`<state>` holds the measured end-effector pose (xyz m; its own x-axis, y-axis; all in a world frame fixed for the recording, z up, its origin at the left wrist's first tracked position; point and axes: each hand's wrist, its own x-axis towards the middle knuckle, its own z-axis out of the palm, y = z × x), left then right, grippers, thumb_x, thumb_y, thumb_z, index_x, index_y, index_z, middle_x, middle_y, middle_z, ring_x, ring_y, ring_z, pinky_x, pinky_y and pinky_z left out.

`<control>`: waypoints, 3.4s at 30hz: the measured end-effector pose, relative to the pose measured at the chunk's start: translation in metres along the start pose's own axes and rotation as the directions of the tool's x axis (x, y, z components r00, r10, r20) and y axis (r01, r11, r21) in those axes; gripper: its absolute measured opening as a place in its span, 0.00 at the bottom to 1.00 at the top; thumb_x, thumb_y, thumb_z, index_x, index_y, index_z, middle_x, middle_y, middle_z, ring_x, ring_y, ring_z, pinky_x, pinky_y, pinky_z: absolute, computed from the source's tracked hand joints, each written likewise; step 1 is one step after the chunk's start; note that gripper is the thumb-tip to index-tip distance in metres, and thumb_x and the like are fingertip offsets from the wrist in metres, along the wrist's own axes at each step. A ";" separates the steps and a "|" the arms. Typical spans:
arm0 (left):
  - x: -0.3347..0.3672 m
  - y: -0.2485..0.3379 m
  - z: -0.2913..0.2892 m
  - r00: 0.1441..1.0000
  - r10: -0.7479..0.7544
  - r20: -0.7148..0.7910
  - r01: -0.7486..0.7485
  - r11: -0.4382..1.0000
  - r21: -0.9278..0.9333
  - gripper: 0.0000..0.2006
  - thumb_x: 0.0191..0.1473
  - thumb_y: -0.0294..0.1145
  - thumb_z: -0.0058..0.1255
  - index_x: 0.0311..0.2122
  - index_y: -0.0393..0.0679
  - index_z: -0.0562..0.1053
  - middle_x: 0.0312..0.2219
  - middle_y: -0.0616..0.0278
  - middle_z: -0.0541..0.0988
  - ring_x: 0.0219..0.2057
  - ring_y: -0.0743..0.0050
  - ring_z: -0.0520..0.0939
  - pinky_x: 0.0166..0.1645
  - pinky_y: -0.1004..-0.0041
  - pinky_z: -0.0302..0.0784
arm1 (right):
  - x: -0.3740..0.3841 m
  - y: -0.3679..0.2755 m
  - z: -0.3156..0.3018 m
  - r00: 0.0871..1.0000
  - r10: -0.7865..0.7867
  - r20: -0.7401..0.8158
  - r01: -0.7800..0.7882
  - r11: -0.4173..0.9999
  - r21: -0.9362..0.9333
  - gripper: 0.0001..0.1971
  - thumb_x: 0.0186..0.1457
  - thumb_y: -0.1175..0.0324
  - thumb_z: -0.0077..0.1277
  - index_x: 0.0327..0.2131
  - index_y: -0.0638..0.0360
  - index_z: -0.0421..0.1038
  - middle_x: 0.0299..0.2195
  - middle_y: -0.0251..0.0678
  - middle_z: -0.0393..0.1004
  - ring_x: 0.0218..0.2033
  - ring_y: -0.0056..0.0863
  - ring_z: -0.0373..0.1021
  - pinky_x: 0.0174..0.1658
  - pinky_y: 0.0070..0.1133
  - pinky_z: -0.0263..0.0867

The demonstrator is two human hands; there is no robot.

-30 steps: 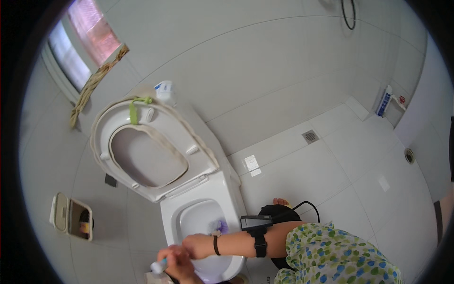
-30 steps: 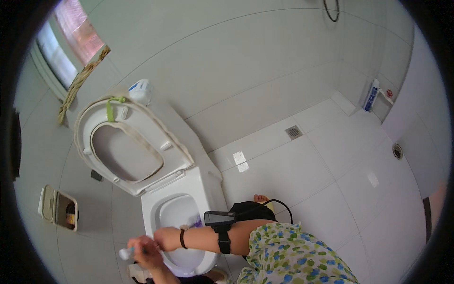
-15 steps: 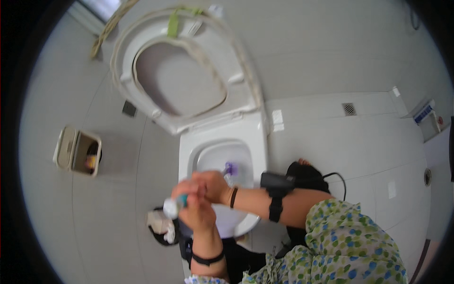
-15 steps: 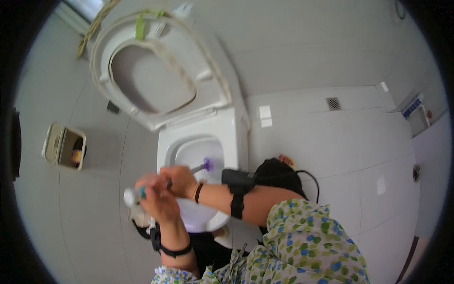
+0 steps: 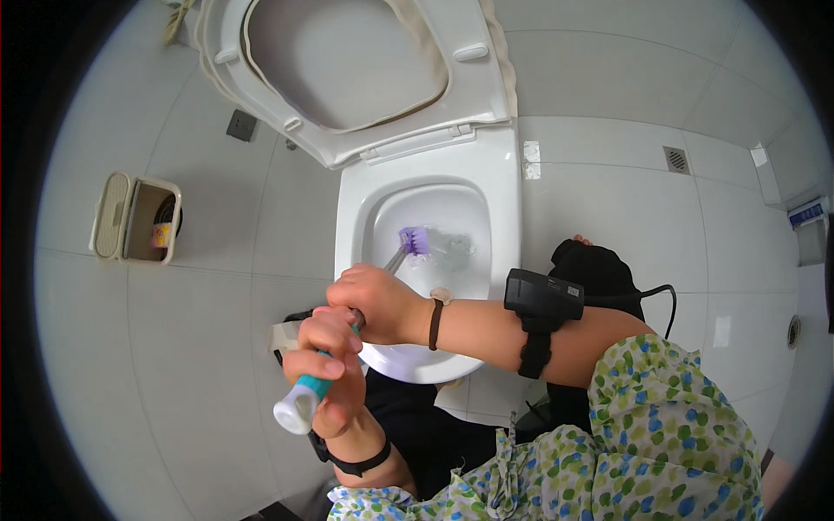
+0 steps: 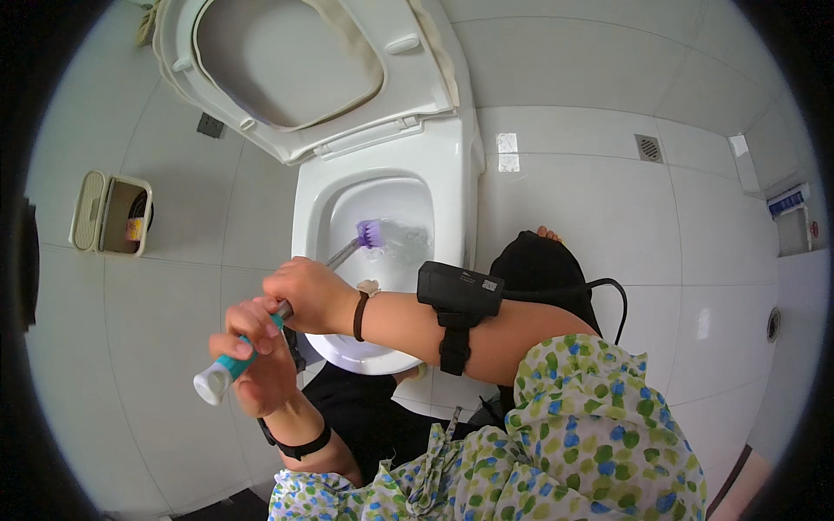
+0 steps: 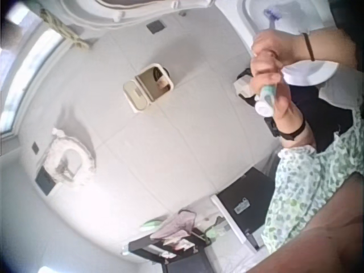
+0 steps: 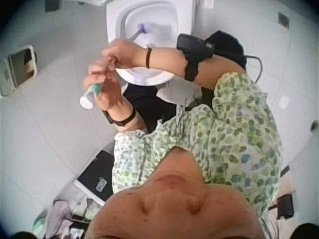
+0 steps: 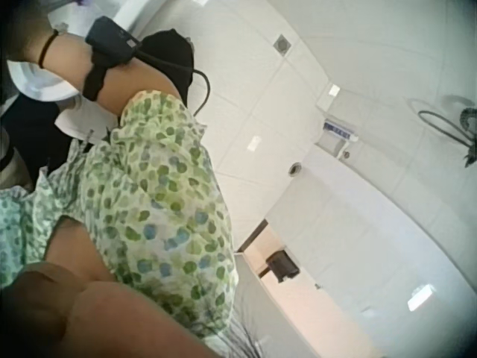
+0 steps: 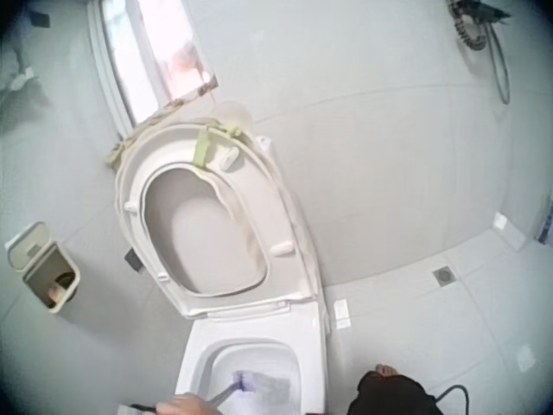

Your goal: The recorder uses a long-handled brush to clean the inside of a toilet bowl.

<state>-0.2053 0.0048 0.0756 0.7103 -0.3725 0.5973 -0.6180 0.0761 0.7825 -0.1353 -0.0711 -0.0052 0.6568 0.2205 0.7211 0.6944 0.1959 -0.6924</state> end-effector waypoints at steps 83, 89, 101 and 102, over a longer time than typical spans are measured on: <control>0.020 0.005 -0.031 0.988 0.146 -0.043 -0.151 0.979 -0.139 0.13 0.53 0.42 0.41 0.33 0.42 0.68 0.07 0.74 0.60 0.07 0.88 0.59 0.13 0.84 0.51 | -0.008 0.003 -0.011 0.810 0.480 0.336 -0.385 0.868 -0.313 0.05 0.41 0.68 0.50 0.25 0.54 0.70 0.21 0.44 0.72 0.26 0.41 0.70 0.29 0.31 0.65; 0.026 0.027 -0.029 0.942 0.300 0.148 -0.283 0.951 -0.128 0.15 0.48 0.47 0.51 0.24 0.44 0.73 0.09 0.71 0.66 0.09 0.78 0.65 0.15 0.81 0.59 | 0.010 0.002 -0.022 1.000 -0.030 -0.006 0.025 0.911 -0.412 0.05 0.44 0.67 0.49 0.19 0.51 0.66 0.11 0.33 0.67 0.16 0.34 0.67 0.27 0.27 0.61; 0.013 0.057 -0.001 0.969 0.234 -0.080 -0.207 0.946 0.248 0.30 0.46 0.64 0.44 0.34 0.41 0.71 0.08 0.74 0.58 0.09 0.84 0.58 0.14 0.81 0.48 | -0.006 -0.010 0.031 0.970 0.067 0.233 -0.101 0.986 0.135 0.14 0.44 0.60 0.55 0.17 0.57 0.64 0.14 0.38 0.66 0.21 0.40 0.65 0.26 0.30 0.60; 0.013 0.056 0.001 0.978 0.177 -0.112 -0.142 0.953 0.267 0.32 0.48 0.65 0.39 0.38 0.41 0.67 0.08 0.75 0.56 0.09 0.85 0.55 0.15 0.81 0.48 | -0.014 -0.014 0.031 0.887 0.145 0.438 -0.259 0.942 0.213 0.15 0.43 0.58 0.55 0.18 0.59 0.66 0.15 0.40 0.67 0.22 0.41 0.66 0.28 0.31 0.61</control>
<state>-0.2307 0.0035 0.1276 0.6227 -0.2475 0.7423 -0.7800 -0.1212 0.6139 -0.1633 -0.0475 -0.0068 0.5544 0.6428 0.5286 0.4215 0.3308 -0.8444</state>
